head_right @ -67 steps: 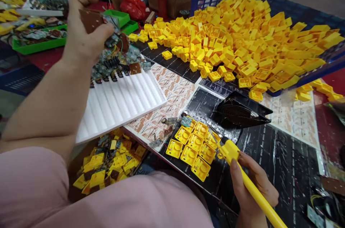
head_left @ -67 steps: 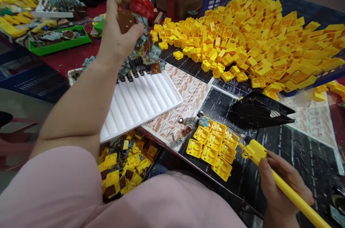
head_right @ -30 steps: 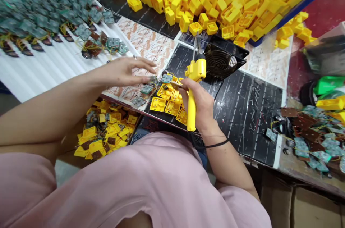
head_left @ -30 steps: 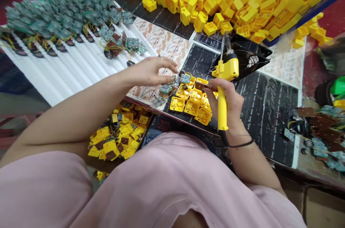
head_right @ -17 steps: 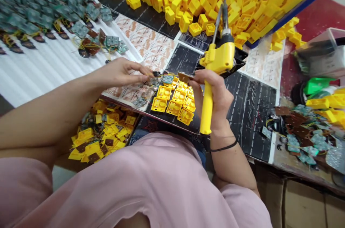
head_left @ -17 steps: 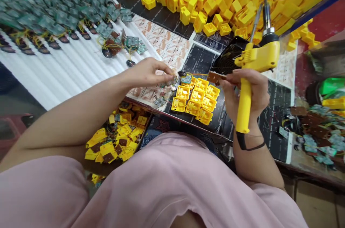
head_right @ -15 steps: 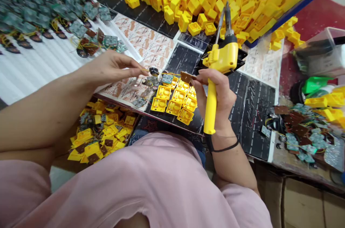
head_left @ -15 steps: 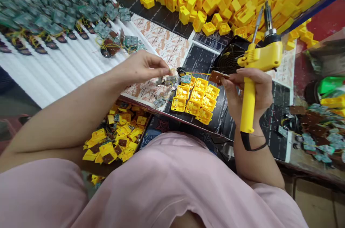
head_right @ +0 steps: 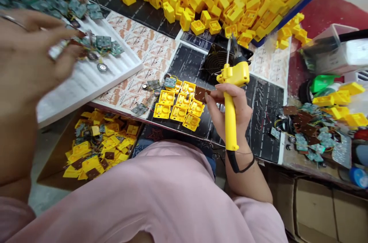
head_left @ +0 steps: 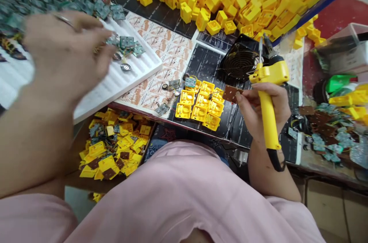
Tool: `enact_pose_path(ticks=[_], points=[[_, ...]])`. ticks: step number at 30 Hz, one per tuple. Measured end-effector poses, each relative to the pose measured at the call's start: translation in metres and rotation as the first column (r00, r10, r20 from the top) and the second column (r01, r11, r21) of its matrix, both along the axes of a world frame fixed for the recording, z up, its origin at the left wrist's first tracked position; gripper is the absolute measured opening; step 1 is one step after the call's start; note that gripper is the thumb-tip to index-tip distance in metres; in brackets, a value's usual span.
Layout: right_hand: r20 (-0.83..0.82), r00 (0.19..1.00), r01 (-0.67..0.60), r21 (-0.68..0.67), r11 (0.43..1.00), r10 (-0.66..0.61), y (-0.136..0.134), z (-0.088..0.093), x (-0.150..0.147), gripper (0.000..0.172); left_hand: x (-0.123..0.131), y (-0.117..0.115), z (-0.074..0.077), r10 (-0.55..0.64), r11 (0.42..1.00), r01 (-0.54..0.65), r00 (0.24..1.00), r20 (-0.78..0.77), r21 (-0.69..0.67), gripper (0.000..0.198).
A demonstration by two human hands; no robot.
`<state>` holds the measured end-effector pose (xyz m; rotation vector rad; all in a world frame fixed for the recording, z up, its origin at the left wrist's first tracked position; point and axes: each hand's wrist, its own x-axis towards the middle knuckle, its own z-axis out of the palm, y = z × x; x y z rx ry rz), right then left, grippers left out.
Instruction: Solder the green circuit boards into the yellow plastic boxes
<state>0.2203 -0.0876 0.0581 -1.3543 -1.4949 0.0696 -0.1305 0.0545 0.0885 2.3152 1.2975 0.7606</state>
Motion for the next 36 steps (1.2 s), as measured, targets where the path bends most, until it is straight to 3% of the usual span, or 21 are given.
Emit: enact_pose_path(ticks=[2,4,8,10,13,16,19,21,23,26,28,30,33,35,36], points=[[-0.025,1.000,0.009,0.037,0.999,-0.008,-0.001,0.001,-0.007,0.029,0.032,-0.019,-0.016,-0.041,0.989,0.048,0.998,-0.056,0.142,0.024],[-0.053,0.999,0.013,0.086,0.996,-0.008,-0.001,0.001,-0.015,0.029,0.072,-0.040,-0.035,-0.288,0.955,0.287,0.958,0.004,0.077,0.030],[-0.059,0.998,0.039,0.174,0.984,-0.029,-0.005,-0.006,-0.024,0.034,0.140,-0.068,-0.065,-0.340,0.932,0.364,0.862,0.377,0.009,0.033],[-0.047,0.999,0.029,0.220,0.975,-0.019,-0.009,-0.012,-0.024,0.038,0.159,-0.075,-0.070,-0.256,0.914,0.394,0.741,0.621,-0.094,0.037],[-0.036,0.999,0.023,0.241,0.970,-0.015,-0.015,-0.023,-0.021,0.041,0.176,-0.081,-0.066,0.036,0.833,0.450,0.534,0.845,-0.320,0.036],[0.008,0.999,0.032,0.234,0.972,-0.034,-0.018,-0.034,-0.019,0.044,0.187,-0.084,-0.059,0.298,0.711,0.526,0.377,0.877,-0.467,0.033],[0.087,0.996,0.013,0.260,0.966,-0.037,-0.019,-0.043,-0.020,0.044,0.195,-0.086,-0.057,0.428,0.583,0.621,0.313,0.848,-0.524,0.034],[0.129,0.991,-0.020,0.270,0.963,-0.016,-0.021,-0.046,-0.020,0.042,0.193,-0.087,-0.057,0.463,0.520,0.650,0.331,0.822,-0.554,0.037],[0.146,0.989,-0.062,0.229,0.971,0.029,-0.026,-0.048,-0.016,0.039,0.183,-0.086,-0.055,0.429,0.531,0.608,0.409,0.806,-0.591,0.041],[0.145,0.987,-0.090,0.162,0.983,0.066,-0.038,-0.047,-0.003,0.033,0.153,-0.079,-0.047,0.216,0.687,0.421,0.659,0.720,-0.592,0.039],[0.141,0.987,-0.105,0.166,0.980,0.082,-0.047,-0.045,0.009,0.030,0.132,-0.071,-0.040,0.033,0.831,0.263,0.856,0.515,-0.490,0.027],[0.123,0.987,-0.119,0.127,0.985,0.104,-0.056,-0.043,0.021,0.027,0.118,-0.063,-0.036,-0.090,0.938,0.157,0.971,0.220,-0.309,0.020],[0.054,0.995,-0.081,0.034,0.996,0.079,-0.067,-0.037,0.034,0.054,0.118,-0.055,-0.042,-0.138,0.987,0.125,0.981,-0.137,-0.098,0.024],[0.011,1.000,-0.003,0.087,0.996,0.002,-0.070,-0.034,0.039,0.069,0.127,-0.053,-0.052,-0.145,0.989,0.137,0.958,-0.247,-0.047,0.026],[-0.010,0.999,0.043,0.119,0.992,-0.042,-0.070,-0.032,0.041,0.066,0.131,-0.053,-0.057,-0.146,0.989,0.142,0.950,-0.275,-0.032,0.026]])
